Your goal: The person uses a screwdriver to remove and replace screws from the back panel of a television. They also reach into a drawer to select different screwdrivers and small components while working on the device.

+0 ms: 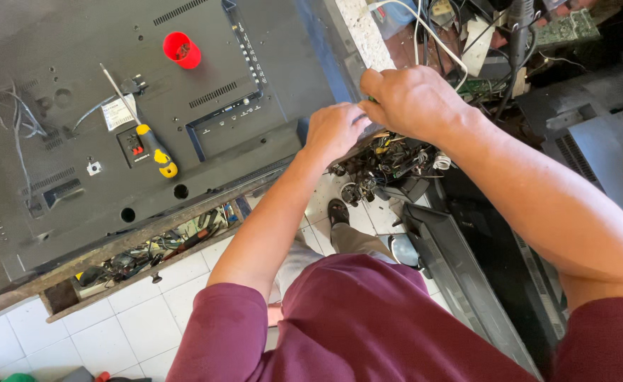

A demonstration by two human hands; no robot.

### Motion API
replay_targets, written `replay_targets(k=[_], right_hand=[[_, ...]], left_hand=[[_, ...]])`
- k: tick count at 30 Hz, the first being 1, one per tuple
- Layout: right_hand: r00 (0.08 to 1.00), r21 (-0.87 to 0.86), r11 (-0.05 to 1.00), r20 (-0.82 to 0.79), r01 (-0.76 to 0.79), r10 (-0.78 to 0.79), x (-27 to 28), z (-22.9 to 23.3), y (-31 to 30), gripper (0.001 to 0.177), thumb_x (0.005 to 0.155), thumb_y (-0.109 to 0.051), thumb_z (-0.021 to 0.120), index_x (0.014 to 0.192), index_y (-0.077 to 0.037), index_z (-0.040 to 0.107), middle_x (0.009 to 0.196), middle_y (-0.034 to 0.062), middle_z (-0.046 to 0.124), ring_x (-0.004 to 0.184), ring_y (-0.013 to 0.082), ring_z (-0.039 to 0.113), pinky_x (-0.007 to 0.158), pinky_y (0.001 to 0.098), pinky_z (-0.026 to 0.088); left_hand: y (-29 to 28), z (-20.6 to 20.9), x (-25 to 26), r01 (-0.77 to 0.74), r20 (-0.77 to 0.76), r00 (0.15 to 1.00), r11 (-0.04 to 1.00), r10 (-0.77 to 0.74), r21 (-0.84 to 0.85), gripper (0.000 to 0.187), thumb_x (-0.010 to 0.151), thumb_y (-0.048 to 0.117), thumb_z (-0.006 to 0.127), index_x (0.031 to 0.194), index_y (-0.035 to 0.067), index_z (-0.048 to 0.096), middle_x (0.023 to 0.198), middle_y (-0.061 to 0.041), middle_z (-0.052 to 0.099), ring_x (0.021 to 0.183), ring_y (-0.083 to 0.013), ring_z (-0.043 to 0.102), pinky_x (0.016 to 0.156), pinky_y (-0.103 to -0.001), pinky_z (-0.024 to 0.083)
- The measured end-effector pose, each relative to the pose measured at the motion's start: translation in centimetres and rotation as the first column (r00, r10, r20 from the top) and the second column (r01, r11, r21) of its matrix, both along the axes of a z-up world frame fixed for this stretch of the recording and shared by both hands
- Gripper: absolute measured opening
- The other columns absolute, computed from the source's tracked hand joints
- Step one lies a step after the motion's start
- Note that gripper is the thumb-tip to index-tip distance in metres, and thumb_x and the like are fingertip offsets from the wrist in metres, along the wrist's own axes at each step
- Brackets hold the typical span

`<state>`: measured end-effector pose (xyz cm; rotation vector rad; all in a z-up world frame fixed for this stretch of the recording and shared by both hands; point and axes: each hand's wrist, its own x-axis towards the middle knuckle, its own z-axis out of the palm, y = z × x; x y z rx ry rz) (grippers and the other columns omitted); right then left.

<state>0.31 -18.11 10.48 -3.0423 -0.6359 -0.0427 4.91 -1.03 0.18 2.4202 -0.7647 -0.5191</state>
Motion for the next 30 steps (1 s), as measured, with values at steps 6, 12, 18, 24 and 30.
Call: replay_targets(k=[6,12,18,24,30], right_hand=[[1.000,-0.121,0.992,0.005,0.027,-0.026,1.0,-2.3,0.1,0.033,0.105,-0.044,0.066,0.106,-0.012,0.055,0.055,0.0030,0.056,0.044,0.0267,0.058,0.039,0.0422,0.049],[0.998,-0.064,0.996,-0.014,0.056,-0.057,1.4,-2.5,0.1,0.031,0.103,-0.041,0.066,0.104,-0.012,0.054,0.059,0.0071,0.060,0.050,0.0351,0.062,0.043,0.0476,0.049],[0.999,-0.019,0.999,-0.001,0.046,-0.046,1.5,-1.0,1.1,0.033,0.100,-0.043,0.069,0.105,-0.013,0.055,0.064,0.0092,0.062,0.056,0.0402,0.065,0.045,0.0520,0.049],[0.953,-0.437,0.866,-0.061,0.243,-0.298,1.2,1.8,2.3,0.066,0.113,-0.075,0.035,0.106,-0.017,0.067,0.063,-0.0053,0.068,0.055,0.0153,0.069,0.044,0.0295,0.047],[0.906,0.016,0.986,-0.392,-0.167,0.160,1.3,5.0,2.0,0.031,0.095,-0.009,0.062,0.125,-0.003,0.060,0.100,0.0136,0.067,0.087,0.0320,0.071,0.080,0.0444,0.062]], left_hand=[[-0.6,-4.6,1.3,0.138,0.068,0.988,0.990,-0.139,0.014,0.033,0.105,0.032,0.054,0.081,0.014,0.069,0.086,-0.002,0.069,0.080,-0.0276,0.069,0.074,-0.048,0.055],[-0.5,-5.9,1.5,0.142,0.153,0.979,0.989,-0.135,-0.038,0.030,0.102,0.032,0.056,0.079,0.016,0.068,0.083,-0.005,0.070,0.076,-0.0356,0.068,0.064,-0.052,0.049],[-0.4,-6.6,1.7,0.144,0.193,0.972,0.988,-0.131,-0.054,0.030,0.100,0.028,0.062,0.073,0.015,0.066,0.081,-0.002,0.070,0.073,-0.0330,0.068,0.064,-0.051,0.051],[-0.5,-4.3,1.2,0.145,0.163,0.977,0.988,-0.134,-0.059,0.038,0.102,0.037,0.058,0.072,0.015,0.064,0.089,-0.005,0.075,0.078,-0.0373,0.069,0.067,-0.052,0.051],[-0.3,-3.5,0.6,0.155,0.143,0.982,0.966,-0.127,-0.205,0.020,0.101,0.030,0.062,0.094,0.014,0.072,0.090,-0.004,0.075,0.078,-0.0277,0.071,0.071,-0.048,0.059]])
